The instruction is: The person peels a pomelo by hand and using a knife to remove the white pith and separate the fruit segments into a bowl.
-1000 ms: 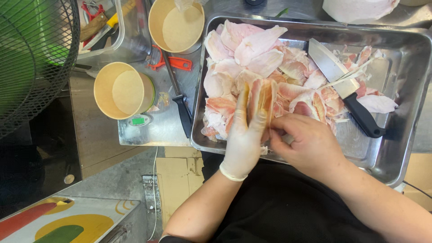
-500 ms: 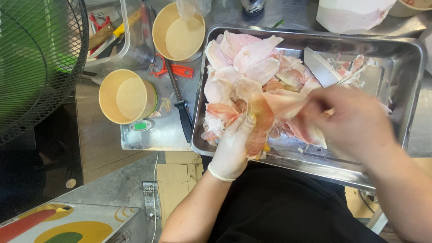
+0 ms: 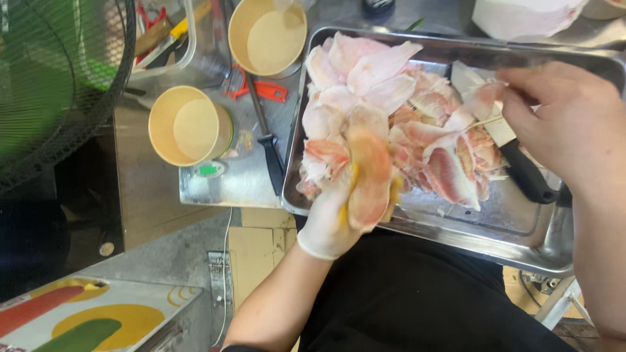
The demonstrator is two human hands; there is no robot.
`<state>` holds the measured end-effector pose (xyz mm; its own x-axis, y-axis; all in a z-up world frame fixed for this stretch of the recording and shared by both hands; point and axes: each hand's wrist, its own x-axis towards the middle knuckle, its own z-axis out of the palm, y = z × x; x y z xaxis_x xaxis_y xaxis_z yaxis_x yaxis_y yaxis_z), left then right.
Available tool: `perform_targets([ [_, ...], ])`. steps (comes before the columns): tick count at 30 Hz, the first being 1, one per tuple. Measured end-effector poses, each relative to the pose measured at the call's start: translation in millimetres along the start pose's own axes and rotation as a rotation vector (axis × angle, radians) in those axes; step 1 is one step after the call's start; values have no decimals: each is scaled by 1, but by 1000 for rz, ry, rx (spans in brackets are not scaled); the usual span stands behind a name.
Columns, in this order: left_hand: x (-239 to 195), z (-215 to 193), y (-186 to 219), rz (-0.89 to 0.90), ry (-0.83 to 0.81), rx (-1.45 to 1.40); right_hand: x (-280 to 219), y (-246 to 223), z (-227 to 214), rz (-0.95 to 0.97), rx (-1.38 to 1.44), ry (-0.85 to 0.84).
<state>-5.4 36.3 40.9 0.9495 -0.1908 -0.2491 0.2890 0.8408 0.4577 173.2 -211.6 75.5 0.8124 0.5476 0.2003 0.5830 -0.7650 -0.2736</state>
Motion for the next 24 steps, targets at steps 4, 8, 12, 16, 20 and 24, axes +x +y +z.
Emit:
perform_targets([
  [4,21,14,-3,280,156,-73,-18,-42,-11,-18,5,123],
  [8,27,16,-10,533,238,298,-54,-96,-14,178,715,-28],
  [12,20,5,-20,774,426,1040,-54,-105,7,413,1088,-230],
  [16,16,1,-29,817,205,958,-50,-101,22,720,1320,-390],
  [20,17,-1,-25,973,59,1119,-49,-96,31,720,1305,-511],
  [24,19,8,-15,1024,-39,1290,-44,-88,42,748,1424,-599],
])
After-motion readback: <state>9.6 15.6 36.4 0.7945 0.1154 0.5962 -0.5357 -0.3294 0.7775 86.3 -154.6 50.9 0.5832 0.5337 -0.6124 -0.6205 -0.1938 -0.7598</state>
